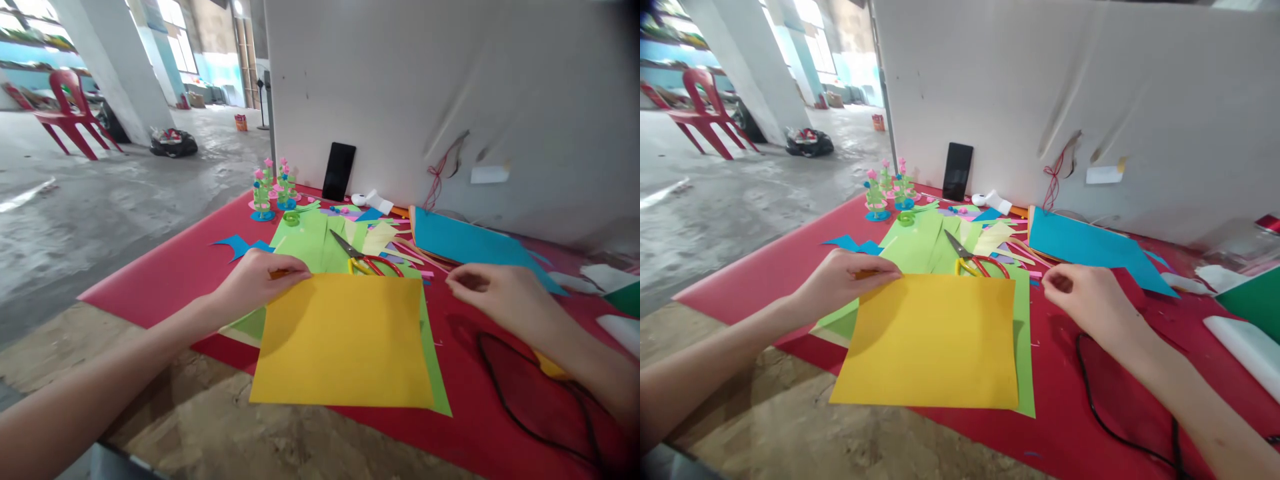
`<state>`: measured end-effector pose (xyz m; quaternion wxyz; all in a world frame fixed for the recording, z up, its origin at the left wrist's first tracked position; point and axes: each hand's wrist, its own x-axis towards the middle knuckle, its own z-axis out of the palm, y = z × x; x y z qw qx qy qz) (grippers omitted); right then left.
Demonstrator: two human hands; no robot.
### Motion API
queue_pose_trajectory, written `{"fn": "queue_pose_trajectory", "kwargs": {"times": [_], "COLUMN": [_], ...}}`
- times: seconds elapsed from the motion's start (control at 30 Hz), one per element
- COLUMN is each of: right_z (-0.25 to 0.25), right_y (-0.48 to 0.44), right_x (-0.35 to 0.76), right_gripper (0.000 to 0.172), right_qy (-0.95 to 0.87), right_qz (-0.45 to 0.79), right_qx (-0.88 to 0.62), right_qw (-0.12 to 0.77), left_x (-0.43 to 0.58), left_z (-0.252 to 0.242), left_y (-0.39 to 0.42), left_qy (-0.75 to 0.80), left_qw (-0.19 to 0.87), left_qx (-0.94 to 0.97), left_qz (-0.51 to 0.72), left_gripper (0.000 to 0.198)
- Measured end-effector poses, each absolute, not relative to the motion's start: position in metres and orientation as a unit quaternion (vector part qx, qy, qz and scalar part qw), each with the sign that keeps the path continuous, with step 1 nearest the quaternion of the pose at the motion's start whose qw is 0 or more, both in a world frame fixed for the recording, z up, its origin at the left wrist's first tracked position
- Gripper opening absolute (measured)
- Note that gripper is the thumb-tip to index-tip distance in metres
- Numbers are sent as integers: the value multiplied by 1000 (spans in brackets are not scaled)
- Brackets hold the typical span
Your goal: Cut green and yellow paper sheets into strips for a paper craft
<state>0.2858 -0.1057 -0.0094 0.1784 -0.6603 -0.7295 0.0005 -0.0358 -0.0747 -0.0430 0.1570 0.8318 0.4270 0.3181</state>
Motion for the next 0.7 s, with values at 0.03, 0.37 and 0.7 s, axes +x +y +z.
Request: {"fn": "queue_pose_trajectory", "kwargs": {"times": [0.03,0.37,0.7], "right_z": [-7,-18,-17], "right_y": [-108,-102,-106], "right_x": [283,197,149], "right_gripper": [12,20,26], "right_qy": [-732,-856,-878], "right_qz": [-15,41,-15], "right_qx": [-652,-496,-467], "right_qw": [196,139,101], "left_x": [-35,-35,-26], "left_z": [-44,-51,-56], "left_y": [-75,-74,-83], "left_qy": [423,394,330], "left_qw": [158,75,65], "left_qx": [834,853,881], "left_qz": [318,333,333], "left_gripper": [16,17,16]}}
